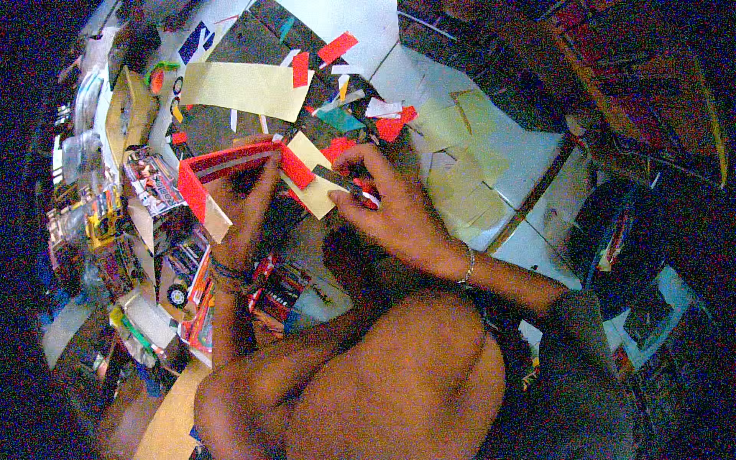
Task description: The person assembles a small paper craft by folding red and white paper pieces, cutting them with scissors, and trimming edges with a utility knife. The person folds the paper into a box-like shape and secures it with tape.
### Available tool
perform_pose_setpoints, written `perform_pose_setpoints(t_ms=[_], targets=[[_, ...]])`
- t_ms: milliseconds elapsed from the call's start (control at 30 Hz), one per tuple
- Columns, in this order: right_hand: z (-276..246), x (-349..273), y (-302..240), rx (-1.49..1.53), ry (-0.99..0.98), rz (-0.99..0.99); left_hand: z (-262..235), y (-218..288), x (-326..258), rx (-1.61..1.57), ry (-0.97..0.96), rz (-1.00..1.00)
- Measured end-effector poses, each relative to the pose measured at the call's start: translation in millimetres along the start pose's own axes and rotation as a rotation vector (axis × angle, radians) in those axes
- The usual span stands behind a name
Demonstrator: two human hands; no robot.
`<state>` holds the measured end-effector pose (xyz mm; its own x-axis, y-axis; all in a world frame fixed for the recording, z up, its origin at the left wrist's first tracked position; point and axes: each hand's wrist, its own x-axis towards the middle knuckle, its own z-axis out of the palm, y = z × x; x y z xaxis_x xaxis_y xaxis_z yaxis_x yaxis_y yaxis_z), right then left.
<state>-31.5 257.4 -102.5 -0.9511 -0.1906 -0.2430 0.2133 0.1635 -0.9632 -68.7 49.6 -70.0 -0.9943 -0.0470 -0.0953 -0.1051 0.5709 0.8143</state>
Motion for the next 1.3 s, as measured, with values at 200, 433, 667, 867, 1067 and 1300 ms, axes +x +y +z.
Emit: perform_pose_setpoints(t_ms=[200, 433, 667, 867, 1067, 1300], targets=[[-5, -2, -3, -0.069, -0.026, 0.019, 2, -3, 0, 0.009, 0.021, 0.028], [-5, 0, -4, -0.087, -0.024, 0.011, 4, -1, 1, 0.003, 0.049, -0.015], [-5, 0, -4, -0.088, -0.01, -0.009, 2, 7, -1, -0.031, 0.019, -0.078], [-5, 0, -4, -0.077, -0.028, 0.056, 2, 0, 4, -0.004, 0.032, -0.002], [-7, -1, -1, -0.093, -0.042, 0.049, 6, -9, 3, -0.011, 0.03, -0.045], [-7, 1, -1, -0.082, -0.047, 0.044, 4, -11, 2, 0.004, 0.027, 0.056]])
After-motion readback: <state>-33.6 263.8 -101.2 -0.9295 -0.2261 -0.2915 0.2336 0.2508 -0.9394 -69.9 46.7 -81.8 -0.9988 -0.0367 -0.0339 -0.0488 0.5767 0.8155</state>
